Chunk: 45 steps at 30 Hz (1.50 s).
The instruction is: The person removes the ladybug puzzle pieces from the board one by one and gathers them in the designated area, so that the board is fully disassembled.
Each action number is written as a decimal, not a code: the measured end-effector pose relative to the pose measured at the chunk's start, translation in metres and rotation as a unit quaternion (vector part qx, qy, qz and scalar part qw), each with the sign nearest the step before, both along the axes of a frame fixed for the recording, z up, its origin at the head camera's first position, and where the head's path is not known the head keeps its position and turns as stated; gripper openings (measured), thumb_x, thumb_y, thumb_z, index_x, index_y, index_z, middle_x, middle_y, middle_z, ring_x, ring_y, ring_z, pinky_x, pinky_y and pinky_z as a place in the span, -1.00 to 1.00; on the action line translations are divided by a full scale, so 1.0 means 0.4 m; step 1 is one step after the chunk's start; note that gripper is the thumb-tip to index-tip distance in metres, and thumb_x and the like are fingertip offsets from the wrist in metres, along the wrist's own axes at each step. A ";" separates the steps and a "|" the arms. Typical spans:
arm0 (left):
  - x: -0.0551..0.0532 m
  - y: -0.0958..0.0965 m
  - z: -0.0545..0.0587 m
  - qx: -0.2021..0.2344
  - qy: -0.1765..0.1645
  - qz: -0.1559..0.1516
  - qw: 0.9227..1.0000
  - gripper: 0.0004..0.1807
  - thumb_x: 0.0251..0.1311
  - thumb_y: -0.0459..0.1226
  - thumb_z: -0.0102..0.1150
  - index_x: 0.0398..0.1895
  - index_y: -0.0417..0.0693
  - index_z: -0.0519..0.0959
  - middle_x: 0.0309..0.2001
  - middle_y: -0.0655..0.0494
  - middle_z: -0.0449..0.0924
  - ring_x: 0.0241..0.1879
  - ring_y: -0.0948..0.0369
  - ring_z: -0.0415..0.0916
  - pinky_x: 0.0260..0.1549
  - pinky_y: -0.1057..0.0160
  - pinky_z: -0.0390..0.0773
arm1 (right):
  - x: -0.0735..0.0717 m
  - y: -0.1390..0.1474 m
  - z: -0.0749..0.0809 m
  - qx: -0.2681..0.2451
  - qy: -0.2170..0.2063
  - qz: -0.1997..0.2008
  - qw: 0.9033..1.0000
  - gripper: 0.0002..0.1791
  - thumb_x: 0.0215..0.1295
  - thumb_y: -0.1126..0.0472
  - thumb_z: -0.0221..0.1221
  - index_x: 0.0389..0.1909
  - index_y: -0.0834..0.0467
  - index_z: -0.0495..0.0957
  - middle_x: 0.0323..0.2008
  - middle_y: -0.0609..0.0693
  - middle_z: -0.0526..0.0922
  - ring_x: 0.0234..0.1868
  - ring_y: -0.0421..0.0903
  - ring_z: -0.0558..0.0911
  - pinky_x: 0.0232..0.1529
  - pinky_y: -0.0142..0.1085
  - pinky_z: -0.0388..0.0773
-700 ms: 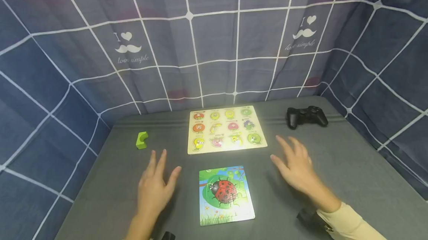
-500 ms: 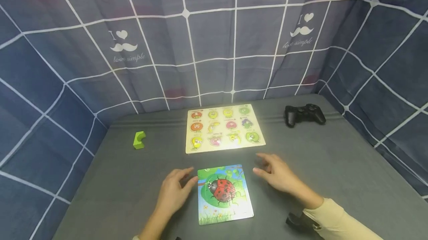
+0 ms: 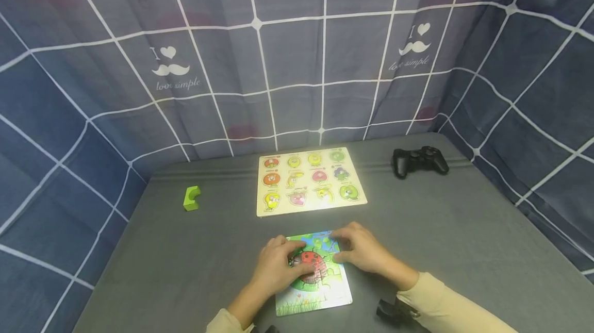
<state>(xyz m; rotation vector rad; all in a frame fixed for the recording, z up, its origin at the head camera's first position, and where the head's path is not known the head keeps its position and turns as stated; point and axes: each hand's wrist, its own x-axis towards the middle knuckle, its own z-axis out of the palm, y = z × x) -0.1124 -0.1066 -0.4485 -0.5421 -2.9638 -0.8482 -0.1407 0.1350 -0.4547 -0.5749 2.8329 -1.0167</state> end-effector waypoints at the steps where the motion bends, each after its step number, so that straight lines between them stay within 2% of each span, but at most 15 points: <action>1: 0.001 0.005 -0.004 -0.013 0.008 -0.004 1.000 -0.36 -0.08 0.20 0.39 0.05 0.06 0.66 -0.43 0.26 0.34 -0.40 0.33 0.11 -0.37 0.41 0.15 | 0.001 -0.003 0.001 -0.001 -0.002 0.001 1.000 -0.46 -0.04 0.06 0.47 0.03 0.12 0.66 -0.29 -0.08 0.50 -0.27 -0.22 0.35 -0.26 -0.40 0.30; 5: 0.010 0.021 -0.025 -0.047 0.030 0.001 0.998 -0.26 -0.17 0.28 0.38 0.10 0.12 0.63 -0.39 0.31 0.30 -0.34 0.34 0.11 -0.32 0.39 0.14 | 0.005 -0.015 0.001 -0.001 -0.001 -0.003 1.000 -0.45 -0.09 0.05 0.49 0.00 0.11 0.67 -0.31 -0.09 0.47 -0.31 -0.22 0.32 -0.29 -0.41 0.27; 8: 0.017 0.026 -0.030 -0.044 0.032 0.004 0.999 -0.20 -0.23 0.26 0.42 0.14 0.11 0.61 -0.38 0.32 0.26 -0.29 0.32 0.10 -0.28 0.36 0.12 | 0.004 -0.025 -0.002 0.006 0.004 -0.010 1.000 -0.45 -0.10 0.06 0.49 0.00 0.09 0.67 -0.32 -0.10 0.45 -0.33 -0.22 0.31 -0.31 -0.42 0.26; 14: 0.018 0.008 -0.027 -0.040 0.029 0.012 0.999 -0.20 -0.20 0.21 0.42 0.18 0.10 0.58 -0.36 0.29 0.27 -0.27 0.30 0.09 -0.26 0.32 0.10 | -0.010 -0.050 -0.004 0.015 0.021 -0.003 1.000 -0.47 -0.11 0.05 0.49 -0.03 0.07 0.69 -0.31 -0.10 0.46 -0.32 -0.22 0.32 -0.33 -0.41 0.30; 20: -0.008 -0.025 -0.032 -0.049 0.031 0.010 0.998 -0.22 -0.13 0.22 0.39 0.21 0.12 0.57 -0.29 0.25 0.37 -0.26 0.29 0.13 -0.25 0.31 0.11 | -0.029 -0.083 -0.011 0.011 0.022 0.002 1.000 -0.47 -0.07 0.07 0.48 0.01 0.10 0.67 -0.32 -0.09 0.44 -0.32 -0.20 0.31 -0.35 -0.42 0.29; 26: -0.043 -0.046 -0.029 -0.047 0.021 -0.004 0.999 -0.25 -0.12 0.24 0.40 0.18 0.14 0.59 -0.28 0.23 0.42 -0.28 0.29 0.17 -0.27 0.30 0.14 | -0.052 -0.101 -0.019 0.011 0.031 -0.007 0.999 -0.49 -0.14 0.10 0.52 -0.08 0.12 0.70 -0.30 -0.08 0.50 -0.28 -0.21 0.36 -0.26 -0.37 0.35; 32: -0.058 -0.048 -0.019 -0.063 0.012 -0.020 0.998 -0.26 -0.11 0.26 0.40 0.16 0.13 0.61 -0.33 0.27 0.36 -0.33 0.30 0.14 -0.27 0.31 0.18 | -0.070 -0.107 -0.007 -0.009 -0.009 -0.016 1.000 -0.51 -0.26 0.20 0.57 -0.18 0.18 0.70 -0.31 -0.03 0.52 -0.26 -0.15 0.43 -0.22 -0.27 0.42; 39: -0.066 -0.045 -0.013 -0.069 0.010 -0.019 0.997 -0.24 -0.14 0.28 0.41 0.14 0.13 0.62 -0.38 0.29 0.31 -0.37 0.30 0.12 -0.30 0.34 0.16 | -0.078 -0.115 0.011 -0.032 -0.067 -0.033 0.997 -0.51 -0.29 0.28 0.57 -0.22 0.20 0.63 -0.19 0.06 0.52 -0.13 -0.03 0.51 -0.08 -0.11 0.52; 45: -0.065 -0.039 -0.013 -0.065 0.006 -0.028 0.997 -0.22 -0.13 0.30 0.37 0.16 0.12 0.60 -0.37 0.28 0.30 -0.35 0.29 0.12 -0.29 0.35 0.16 | -0.075 -0.114 0.011 -0.037 -0.075 -0.048 0.995 -0.48 -0.31 0.30 0.57 -0.20 0.21 0.61 -0.18 0.06 0.51 -0.13 -0.03 0.50 -0.05 -0.09 0.52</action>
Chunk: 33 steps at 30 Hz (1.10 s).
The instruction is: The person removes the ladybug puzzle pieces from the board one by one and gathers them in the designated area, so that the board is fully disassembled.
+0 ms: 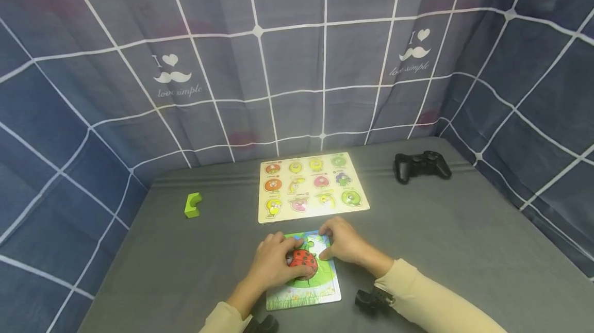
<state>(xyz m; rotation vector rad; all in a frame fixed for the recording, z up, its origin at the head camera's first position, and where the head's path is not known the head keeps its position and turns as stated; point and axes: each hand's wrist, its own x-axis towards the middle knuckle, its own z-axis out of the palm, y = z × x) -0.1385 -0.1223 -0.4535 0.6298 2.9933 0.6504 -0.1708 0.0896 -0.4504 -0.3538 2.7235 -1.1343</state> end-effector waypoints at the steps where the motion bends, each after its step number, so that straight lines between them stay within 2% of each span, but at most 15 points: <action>1: 0.000 0.001 0.000 0.000 -0.001 0.001 1.000 -0.22 -0.13 0.30 0.37 0.16 0.12 0.60 -0.37 0.28 0.29 -0.35 0.29 0.12 -0.30 0.35 0.15 | 0.001 0.001 0.001 0.001 0.003 -0.001 1.000 -0.48 -0.31 0.30 0.57 -0.20 0.22 0.61 -0.18 0.06 0.51 -0.14 -0.04 0.50 -0.06 -0.10 0.52; 9: 0.005 0.003 0.003 0.007 -0.010 0.011 1.000 -0.23 -0.14 0.27 0.41 0.15 0.11 0.61 -0.37 0.27 0.29 -0.34 0.29 0.11 -0.30 0.34 0.15 | 0.002 -0.001 0.003 0.001 0.017 0.013 1.000 -0.54 -0.20 0.34 0.52 -0.19 0.23 0.61 -0.21 0.06 0.54 -0.22 -0.07 0.53 -0.21 -0.22 0.54; 15: 0.006 0.004 0.004 0.014 -0.012 0.015 1.000 -0.25 -0.14 0.26 0.42 0.13 0.12 0.62 -0.37 0.27 0.29 -0.34 0.28 0.11 -0.30 0.32 0.15 | -0.003 0.006 0.001 0.021 0.069 0.047 0.996 -0.59 -0.19 0.36 0.50 -0.22 0.22 0.63 -0.26 0.01 0.60 -0.25 -0.13 0.55 -0.20 -0.26 0.54; 18: 0.006 0.004 0.002 0.017 -0.014 0.014 1.000 -0.25 -0.14 0.26 0.43 0.13 0.12 0.62 -0.36 0.26 0.30 -0.34 0.28 0.11 -0.30 0.31 0.14 | -0.003 0.015 -0.002 0.040 0.110 0.081 0.990 -0.60 -0.15 0.33 0.49 -0.20 0.23 0.64 -0.28 0.00 0.61 -0.27 -0.16 0.52 -0.23 -0.32 0.51; 21: 0.006 0.002 -0.002 0.015 -0.010 0.011 1.000 -0.25 -0.15 0.26 0.43 0.13 0.14 0.62 -0.36 0.27 0.31 -0.34 0.29 0.11 -0.30 0.32 0.14 | 0.001 0.021 -0.004 0.073 0.162 0.115 0.977 -0.62 -0.08 0.29 0.48 -0.17 0.25 0.66 -0.28 0.01 0.61 -0.28 -0.18 0.50 -0.25 -0.34 0.47; 24: 0.007 0.000 -0.005 0.015 -0.002 0.009 1.000 -0.25 -0.16 0.26 0.43 0.14 0.14 0.62 -0.37 0.27 0.31 -0.35 0.29 0.10 -0.31 0.33 0.13 | 0.005 0.025 -0.007 0.099 0.196 0.138 0.966 -0.61 -0.02 0.23 0.46 -0.12 0.23 0.66 -0.27 -0.01 0.60 -0.28 -0.20 0.48 -0.25 -0.36 0.45; 30: -0.002 -0.006 -0.014 0.028 0.002 0.003 1.000 -0.25 -0.16 0.26 0.43 0.13 0.15 0.62 -0.40 0.29 0.27 -0.36 0.30 0.09 -0.31 0.33 0.12 | 0.004 0.039 -0.010 0.095 0.191 0.165 0.963 -0.57 0.04 0.20 0.44 -0.04 0.22 0.64 -0.21 -0.01 0.58 -0.25 -0.23 0.45 -0.23 -0.39 0.45; 33: -0.012 -0.012 -0.021 0.033 0.004 -0.006 0.999 -0.27 -0.15 0.24 0.44 0.14 0.18 0.62 -0.40 0.30 0.25 -0.35 0.30 0.09 -0.30 0.32 0.11 | 0.005 0.040 -0.011 0.110 0.216 0.169 0.955 -0.58 0.06 0.19 0.43 -0.04 0.21 0.65 -0.20 -0.01 0.60 -0.22 -0.20 0.49 -0.20 -0.35 0.49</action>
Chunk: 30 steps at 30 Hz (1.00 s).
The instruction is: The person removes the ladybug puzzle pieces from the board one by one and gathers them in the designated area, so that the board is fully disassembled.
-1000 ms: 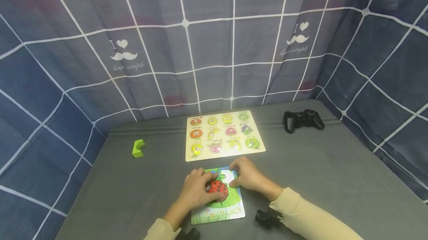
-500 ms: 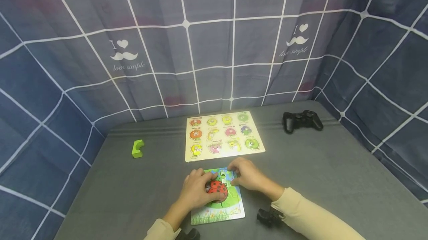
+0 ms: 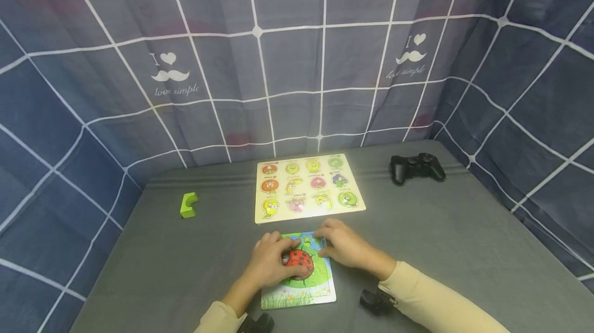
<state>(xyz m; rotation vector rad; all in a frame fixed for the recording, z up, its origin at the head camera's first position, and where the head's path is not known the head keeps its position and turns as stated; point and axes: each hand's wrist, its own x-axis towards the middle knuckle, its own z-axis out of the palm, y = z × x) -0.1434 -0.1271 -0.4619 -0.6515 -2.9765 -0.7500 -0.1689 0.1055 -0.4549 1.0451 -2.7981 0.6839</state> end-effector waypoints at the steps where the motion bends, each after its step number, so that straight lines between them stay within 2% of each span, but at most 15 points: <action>1: -0.003 -0.001 0.000 0.001 0.002 -0.003 1.000 -0.28 -0.15 0.24 0.44 0.13 0.18 0.62 -0.40 0.31 0.25 -0.35 0.30 0.09 -0.30 0.32 0.11 | 0.000 0.000 -0.002 0.005 0.016 0.001 1.000 -0.59 0.06 0.19 0.43 -0.04 0.20 0.65 -0.20 -0.01 0.61 -0.21 -0.18 0.50 -0.18 -0.33 0.50; 5: -0.005 -0.006 -0.003 -0.001 0.017 -0.009 1.000 -0.29 -0.11 0.24 0.42 0.14 0.17 0.62 -0.38 0.30 0.28 -0.35 0.30 0.10 -0.30 0.32 0.12 | 0.001 0.001 -0.008 0.035 0.100 0.010 0.994 -0.64 0.11 0.16 0.40 -0.06 0.15 0.64 -0.21 -0.04 0.65 -0.18 -0.14 0.57 -0.14 -0.28 0.54; 8: 0.002 -0.006 -0.008 -0.008 0.025 -0.004 1.000 -0.28 -0.10 0.27 0.39 0.15 0.17 0.62 -0.35 0.29 0.34 -0.33 0.31 0.12 -0.29 0.32 0.16 | 0.006 0.005 -0.011 0.053 0.129 0.006 0.990 -0.65 0.16 0.12 0.36 -0.03 0.09 0.63 -0.21 -0.08 0.66 -0.17 -0.15 0.58 -0.13 -0.28 0.48; 12: 0.010 -0.001 -0.012 -0.011 0.028 0.010 1.000 -0.28 -0.12 0.29 0.39 0.14 0.20 0.63 -0.32 0.29 0.39 -0.33 0.33 0.15 -0.27 0.31 0.21 | 0.015 0.013 -0.007 0.055 0.093 0.001 0.994 -0.55 0.12 0.04 0.38 0.04 0.06 0.60 -0.21 -0.12 0.62 -0.20 -0.22 0.51 -0.13 -0.30 0.37; 16: 0.013 0.003 -0.013 -0.012 0.034 0.016 0.999 -0.28 -0.13 0.29 0.40 0.13 0.22 0.63 -0.35 0.29 0.37 -0.34 0.32 0.14 -0.30 0.33 0.19 | 0.015 0.016 -0.001 0.046 0.067 0.008 0.997 -0.49 0.05 0.05 0.42 0.07 0.06 0.60 -0.26 -0.13 0.56 -0.26 -0.28 0.43 -0.15 -0.33 0.37; 20: 0.013 0.003 -0.015 -0.012 0.033 0.017 0.999 -0.27 -0.13 0.29 0.40 0.14 0.21 0.63 -0.38 0.29 0.32 -0.37 0.31 0.11 -0.33 0.35 0.14 | 0.010 0.016 0.002 0.047 0.076 0.021 0.996 -0.54 0.06 0.09 0.42 0.03 0.06 0.63 -0.28 -0.14 0.54 -0.30 -0.29 0.40 -0.20 -0.37 0.38; 23: 0.013 0.004 -0.019 -0.012 0.036 0.019 0.999 -0.27 -0.14 0.29 0.40 0.14 0.23 0.63 -0.39 0.30 0.31 -0.37 0.32 0.10 -0.33 0.35 0.14 | 0.002 0.027 0.002 0.048 0.098 0.025 0.994 -0.58 0.10 0.08 0.40 0.01 0.06 0.62 -0.23 -0.13 0.59 -0.26 -0.26 0.50 -0.16 -0.32 0.44; 27: 0.017 0.003 -0.017 -0.005 0.039 0.022 0.999 -0.27 -0.16 0.31 0.40 0.12 0.24 0.64 -0.39 0.32 0.29 -0.35 0.33 0.11 -0.32 0.35 0.15 | -0.011 0.087 0.000 0.015 0.096 0.006 0.995 -0.58 0.13 0.07 0.37 0.02 0.05 0.60 -0.11 -0.10 0.66 -0.16 -0.20 0.60 -0.08 -0.22 0.52; 30: 0.019 0.001 -0.012 -0.002 0.040 0.026 0.999 -0.26 -0.18 0.32 0.40 0.11 0.24 0.65 -0.38 0.32 0.29 -0.34 0.34 0.10 -0.32 0.35 0.14 | -0.015 0.167 -0.008 -0.030 0.074 -0.009 0.997 -0.58 0.11 0.11 0.38 0.01 0.07 0.59 -0.12 -0.09 0.66 -0.25 -0.26 0.57 -0.17 -0.31 0.54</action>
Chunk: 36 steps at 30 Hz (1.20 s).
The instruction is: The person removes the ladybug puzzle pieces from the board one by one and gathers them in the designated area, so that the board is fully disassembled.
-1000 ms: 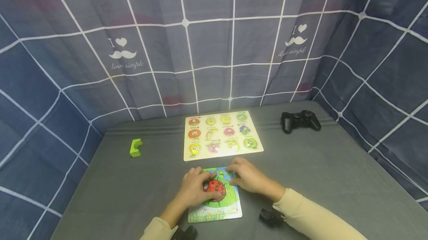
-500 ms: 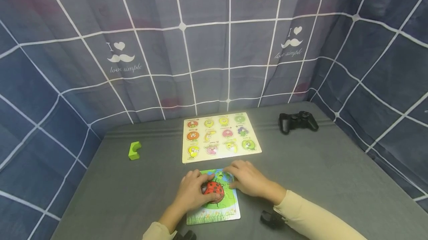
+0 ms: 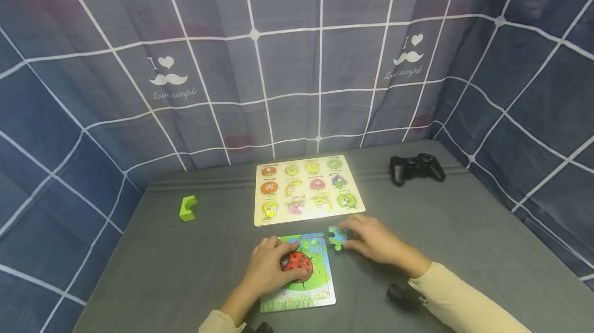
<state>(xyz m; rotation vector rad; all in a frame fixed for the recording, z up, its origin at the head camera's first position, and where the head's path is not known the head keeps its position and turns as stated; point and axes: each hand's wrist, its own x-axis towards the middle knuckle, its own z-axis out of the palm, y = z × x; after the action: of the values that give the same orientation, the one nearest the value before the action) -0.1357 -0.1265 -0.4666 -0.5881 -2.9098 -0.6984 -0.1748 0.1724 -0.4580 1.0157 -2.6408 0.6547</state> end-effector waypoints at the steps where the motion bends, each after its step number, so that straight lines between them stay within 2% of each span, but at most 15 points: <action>1: 0.000 0.001 0.000 0.002 0.001 0.000 1.000 -0.26 -0.19 0.31 0.41 0.10 0.23 0.65 -0.39 0.32 0.30 -0.34 0.33 0.10 -0.32 0.35 0.14 | 0.001 0.031 -0.005 -0.012 -0.002 -0.003 1.000 -0.59 0.10 0.13 0.39 0.00 0.08 0.59 -0.15 -0.09 0.65 -0.30 -0.30 0.54 -0.23 -0.35 0.53; 6: -0.001 0.002 0.000 0.010 -0.001 0.004 1.000 -0.26 -0.21 0.31 0.42 0.09 0.22 0.66 -0.38 0.31 0.30 -0.33 0.33 0.10 -0.32 0.35 0.14 | 0.013 0.163 -0.019 -0.039 0.001 -0.039 0.998 -0.62 0.04 0.23 0.42 -0.08 0.12 0.60 -0.25 -0.10 0.62 -0.37 -0.38 0.42 -0.37 -0.43 0.42; 10: 0.003 -0.001 0.002 0.006 -0.007 0.008 1.000 -0.27 -0.19 0.31 0.41 0.09 0.22 0.65 -0.39 0.32 0.29 -0.33 0.32 0.10 -0.32 0.35 0.12 | 0.019 0.212 -0.022 -0.042 0.017 -0.062 0.997 -0.62 -0.02 0.28 0.44 -0.12 0.15 0.62 -0.25 -0.07 0.66 -0.36 -0.38 0.45 -0.35 -0.41 0.44; 26: 0.002 0.006 -0.001 -0.002 -0.011 -0.001 1.000 -0.28 -0.18 0.25 0.44 0.14 0.26 0.62 -0.38 0.32 0.31 -0.34 0.32 0.10 -0.33 0.35 0.12 | 0.021 0.223 -0.024 -0.016 0.035 -0.068 0.997 -0.60 -0.10 0.33 0.46 -0.16 0.11 0.63 -0.22 -0.07 0.67 -0.28 -0.26 0.51 -0.25 -0.28 0.49; 36: 0.002 0.008 0.001 -0.002 -0.012 -0.002 1.000 -0.27 -0.17 0.25 0.43 0.14 0.24 0.62 -0.37 0.31 0.33 -0.34 0.32 0.12 -0.32 0.35 0.14 | 0.024 0.220 -0.008 -0.004 0.034 -0.074 0.997 -0.58 -0.11 0.36 0.46 -0.14 0.10 0.65 -0.17 -0.04 0.68 -0.12 -0.03 0.62 -0.06 -0.08 0.55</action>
<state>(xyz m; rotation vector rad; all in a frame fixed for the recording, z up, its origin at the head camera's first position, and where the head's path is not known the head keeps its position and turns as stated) -0.1347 -0.1234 -0.4664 -0.5914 -2.9330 -0.7054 -0.1651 0.2604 -0.4613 0.8148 -2.6201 0.5856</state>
